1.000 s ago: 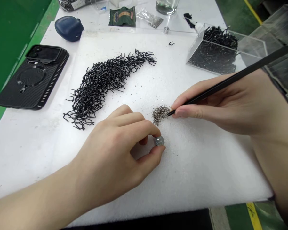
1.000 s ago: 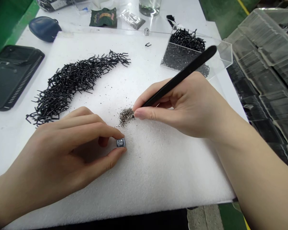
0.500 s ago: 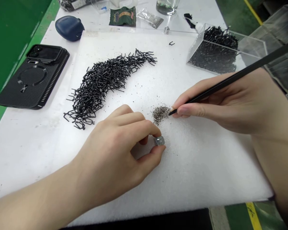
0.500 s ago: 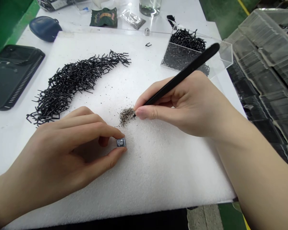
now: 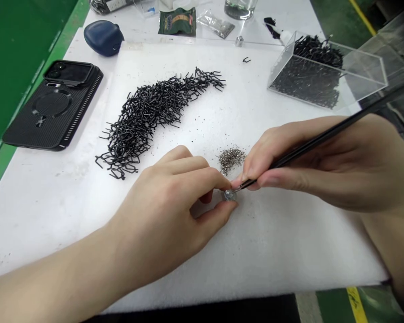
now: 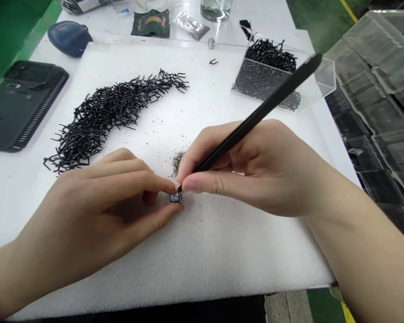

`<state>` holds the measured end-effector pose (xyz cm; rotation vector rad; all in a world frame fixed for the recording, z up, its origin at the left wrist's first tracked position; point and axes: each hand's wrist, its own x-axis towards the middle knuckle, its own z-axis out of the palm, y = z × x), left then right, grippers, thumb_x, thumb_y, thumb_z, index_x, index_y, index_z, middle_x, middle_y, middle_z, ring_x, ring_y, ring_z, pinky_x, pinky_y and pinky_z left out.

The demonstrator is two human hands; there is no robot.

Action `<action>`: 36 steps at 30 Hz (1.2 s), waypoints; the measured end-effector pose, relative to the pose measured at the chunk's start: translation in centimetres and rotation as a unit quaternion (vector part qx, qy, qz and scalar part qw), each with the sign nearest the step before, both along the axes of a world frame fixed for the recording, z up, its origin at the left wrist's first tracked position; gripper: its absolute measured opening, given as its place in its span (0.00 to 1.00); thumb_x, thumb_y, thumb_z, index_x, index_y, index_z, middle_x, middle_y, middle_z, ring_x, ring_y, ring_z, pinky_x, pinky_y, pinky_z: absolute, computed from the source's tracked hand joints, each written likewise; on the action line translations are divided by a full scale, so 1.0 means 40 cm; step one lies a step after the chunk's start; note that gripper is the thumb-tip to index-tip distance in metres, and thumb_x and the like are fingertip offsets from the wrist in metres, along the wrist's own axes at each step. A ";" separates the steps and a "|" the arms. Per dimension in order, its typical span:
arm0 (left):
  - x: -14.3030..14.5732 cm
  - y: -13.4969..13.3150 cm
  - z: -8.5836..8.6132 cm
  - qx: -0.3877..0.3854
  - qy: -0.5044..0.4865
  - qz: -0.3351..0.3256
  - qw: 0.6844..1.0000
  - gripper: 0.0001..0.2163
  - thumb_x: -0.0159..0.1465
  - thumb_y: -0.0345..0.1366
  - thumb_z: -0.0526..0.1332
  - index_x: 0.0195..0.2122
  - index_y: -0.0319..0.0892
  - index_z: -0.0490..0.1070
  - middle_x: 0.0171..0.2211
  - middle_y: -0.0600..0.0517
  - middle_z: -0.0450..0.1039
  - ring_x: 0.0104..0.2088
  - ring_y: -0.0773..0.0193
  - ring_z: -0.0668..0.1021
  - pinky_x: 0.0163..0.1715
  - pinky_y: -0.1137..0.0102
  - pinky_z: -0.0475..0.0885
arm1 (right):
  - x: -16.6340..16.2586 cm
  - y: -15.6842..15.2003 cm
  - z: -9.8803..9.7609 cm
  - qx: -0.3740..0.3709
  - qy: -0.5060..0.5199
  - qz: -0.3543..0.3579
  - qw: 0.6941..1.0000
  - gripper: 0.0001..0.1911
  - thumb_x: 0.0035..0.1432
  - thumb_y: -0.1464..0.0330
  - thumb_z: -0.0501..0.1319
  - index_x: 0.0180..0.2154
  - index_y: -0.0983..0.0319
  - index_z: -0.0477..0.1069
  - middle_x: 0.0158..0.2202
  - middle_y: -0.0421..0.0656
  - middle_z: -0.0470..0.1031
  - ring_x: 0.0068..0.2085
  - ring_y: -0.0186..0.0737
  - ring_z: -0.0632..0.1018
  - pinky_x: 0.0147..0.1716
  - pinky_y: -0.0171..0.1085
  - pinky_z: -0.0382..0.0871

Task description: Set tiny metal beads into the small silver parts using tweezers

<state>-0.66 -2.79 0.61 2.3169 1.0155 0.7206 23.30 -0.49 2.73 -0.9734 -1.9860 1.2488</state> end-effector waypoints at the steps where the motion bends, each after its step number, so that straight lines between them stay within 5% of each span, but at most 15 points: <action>1: -0.001 0.000 0.002 0.002 -0.002 -0.001 1.000 0.01 0.64 0.31 0.70 0.35 0.42 0.82 0.26 0.58 0.75 0.33 0.69 0.74 0.33 0.76 0.70 | 0.000 0.001 -0.001 -0.001 0.000 0.007 1.000 0.03 0.60 0.72 0.73 0.36 0.59 0.83 0.34 0.39 0.86 0.36 0.36 0.86 0.35 0.31 0.82; 29: 0.009 0.006 -0.002 -0.001 -0.004 -0.001 1.000 0.01 0.64 0.31 0.70 0.36 0.42 0.82 0.27 0.58 0.74 0.33 0.69 0.74 0.33 0.75 0.70 | 0.020 0.006 -0.013 -0.014 0.004 0.041 0.999 0.03 0.61 0.71 0.73 0.39 0.59 0.84 0.37 0.40 0.87 0.39 0.37 0.86 0.38 0.32 0.82; 36: 0.009 0.009 -0.001 -0.003 0.004 0.002 1.000 0.02 0.64 0.30 0.70 0.37 0.43 0.82 0.26 0.58 0.74 0.33 0.68 0.75 0.34 0.74 0.71 | 0.017 0.013 -0.019 -0.027 -0.008 -0.052 0.998 0.02 0.61 0.70 0.73 0.36 0.59 0.82 0.32 0.38 0.84 0.33 0.34 0.85 0.33 0.30 0.82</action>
